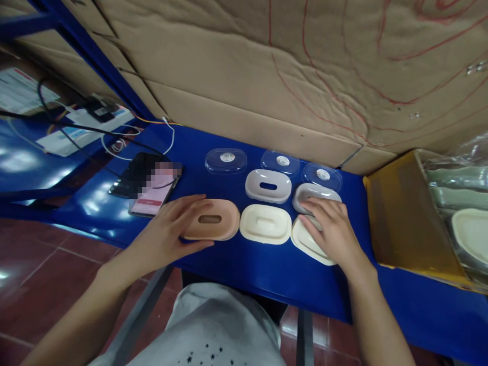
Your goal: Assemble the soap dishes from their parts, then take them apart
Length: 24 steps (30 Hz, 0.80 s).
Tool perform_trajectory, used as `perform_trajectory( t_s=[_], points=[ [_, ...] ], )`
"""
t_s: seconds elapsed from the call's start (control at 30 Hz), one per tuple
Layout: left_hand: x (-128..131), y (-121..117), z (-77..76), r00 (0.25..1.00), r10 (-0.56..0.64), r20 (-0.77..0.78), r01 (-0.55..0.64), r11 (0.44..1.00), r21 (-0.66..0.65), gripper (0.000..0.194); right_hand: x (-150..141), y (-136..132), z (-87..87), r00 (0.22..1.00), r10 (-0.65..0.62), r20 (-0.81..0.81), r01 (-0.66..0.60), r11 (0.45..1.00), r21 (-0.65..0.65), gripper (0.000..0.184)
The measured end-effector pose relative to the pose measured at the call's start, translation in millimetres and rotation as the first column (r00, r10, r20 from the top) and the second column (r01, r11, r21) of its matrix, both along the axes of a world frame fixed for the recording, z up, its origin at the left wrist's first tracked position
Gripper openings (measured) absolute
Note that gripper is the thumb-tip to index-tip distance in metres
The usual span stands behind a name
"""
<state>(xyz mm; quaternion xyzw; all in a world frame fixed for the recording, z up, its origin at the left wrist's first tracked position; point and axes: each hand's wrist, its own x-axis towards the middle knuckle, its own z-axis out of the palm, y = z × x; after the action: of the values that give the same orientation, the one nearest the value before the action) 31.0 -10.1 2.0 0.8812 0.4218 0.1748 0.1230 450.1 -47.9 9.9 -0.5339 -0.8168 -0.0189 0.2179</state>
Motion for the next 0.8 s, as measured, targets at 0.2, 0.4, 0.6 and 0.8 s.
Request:
perform_trajectory(
  t_s=[0.2, 0.4, 0.6, 0.8],
  points=[
    [1.1, -1.0, -2.9, 1.0, 0.001, -0.014, -0.001, 1.0, 0.0, 0.067, -1.3, -0.1, 0.5, 1.0, 0.003, -0.01, -0.003, 1.0, -0.031, 0.027],
    [0.0, -2.8, -6.4, 1.0, -0.004, 0.0, 0.004, 1.0, -0.018, 0.066, -1.1, -0.7, -0.3, 1.0, 0.004, -0.012, -0.005, 0.998, -0.057, 0.029],
    [-2.2, -2.9, -14.0, 1.0, -0.018, 0.012, 0.018, 1.0, 0.005, 0.07, -1.3, 0.1, -2.1, 0.999, 0.038, -0.012, -0.038, 0.998, -0.05, 0.029],
    [-2.6, -3.4, -21.0, 0.999, 0.001, 0.039, 0.0, 1.0, -0.029, 0.067, -1.2, 0.2, -2.7, 0.999, 0.037, -0.007, -0.037, 0.998, -0.046, 0.029]
  ],
)
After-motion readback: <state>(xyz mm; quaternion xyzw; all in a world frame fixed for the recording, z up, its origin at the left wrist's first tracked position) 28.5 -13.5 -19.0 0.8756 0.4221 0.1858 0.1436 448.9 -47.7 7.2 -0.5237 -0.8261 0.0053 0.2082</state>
